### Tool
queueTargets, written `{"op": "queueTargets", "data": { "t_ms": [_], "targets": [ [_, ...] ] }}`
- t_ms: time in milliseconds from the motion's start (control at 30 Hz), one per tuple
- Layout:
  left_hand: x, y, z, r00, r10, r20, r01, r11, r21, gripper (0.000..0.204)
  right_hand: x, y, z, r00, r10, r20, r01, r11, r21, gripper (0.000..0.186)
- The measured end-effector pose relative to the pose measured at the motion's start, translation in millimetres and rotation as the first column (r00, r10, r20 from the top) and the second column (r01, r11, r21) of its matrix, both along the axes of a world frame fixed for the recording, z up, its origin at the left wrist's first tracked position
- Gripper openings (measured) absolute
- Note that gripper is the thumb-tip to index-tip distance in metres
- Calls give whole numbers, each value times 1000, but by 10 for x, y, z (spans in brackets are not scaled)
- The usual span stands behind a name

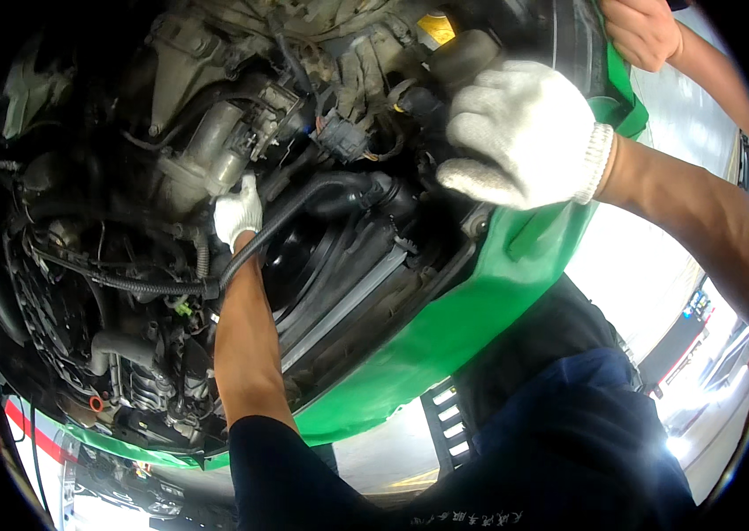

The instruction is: The person works on a car engine with the hood open, using a wrench and socket set to tighten bolts and adjust components. They repeatedly reach into the engine bay, select tools from a nearby toolbox, and manipulate hoses and parts while another person assists.

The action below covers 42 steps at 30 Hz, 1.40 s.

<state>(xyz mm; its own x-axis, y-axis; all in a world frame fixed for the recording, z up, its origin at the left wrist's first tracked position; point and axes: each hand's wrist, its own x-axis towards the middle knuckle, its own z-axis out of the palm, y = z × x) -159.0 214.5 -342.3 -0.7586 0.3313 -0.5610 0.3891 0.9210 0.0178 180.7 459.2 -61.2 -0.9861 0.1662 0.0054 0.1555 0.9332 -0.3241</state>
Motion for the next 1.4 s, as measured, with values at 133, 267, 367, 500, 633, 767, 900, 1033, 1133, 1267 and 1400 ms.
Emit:
{"op": "queueTargets", "data": {
  "t_ms": [133, 267, 367, 500, 633, 767, 900, 1033, 1133, 1267, 1400],
  "targets": [
    [36, 100, -111, 994, -101, -43, 103, 994, 24, 82, 51, -34, 117, 1000, -3, 9, 3, 1000, 27, 46],
    [1, -25, 25, 998, -61, -21, 60, 998, -38, 80, 75, 44, -21, 999, 25, -34, -27, 998, -52, 44],
    [100, 134, 64, 994, -106, -34, 107, 994, 13, 77, 88, 57, 42, 998, 20, -58, -20, 1000, 5, 44],
    [79, -123, 138, 997, -10, -77, 7, 999, -36, 80, 0, 41, -86, 997, 35, -69, -40, 997, -62, 45],
    [153, 0, 186, 998, 31, -45, -29, 999, 39, 83, 65, 37, -63, 997, 22, -75, -24, 999, -27, 45],
    [73, 187, 208, 999, -19, 29, 21, 998, -57, 89, 72, 22, -3, 999, 6, -39, -6, 1000, -4, 44],
    [62, 121, 205, 999, -32, 17, 34, 989, -145, 86, 41, 28, -32, 999, 15, -42, -17, 999, -32, 45],
    [68, 187, 43, 995, -72, 63, 78, 991, -112, 84, 107, 0, 36, 999, -9, -45, 10, 999, 30, 46],
    [-45, 116, -63, 993, -67, 92, 78, 990, -120, 85, 90, 7, 3, 999, -17, -32, 16, 1000, -9, 46],
    [-31, 117, -58, 996, -77, 40, 80, 992, -99, 84, 81, 13, 2, 1000, -18, -22, 18, 1000, -20, 47],
    [43, 115, 8, 998, -60, -17, 59, 998, -32, 81, 84, 11, 18, 1000, -23, -20, 23, 1000, -10, 49]
  ]
}}
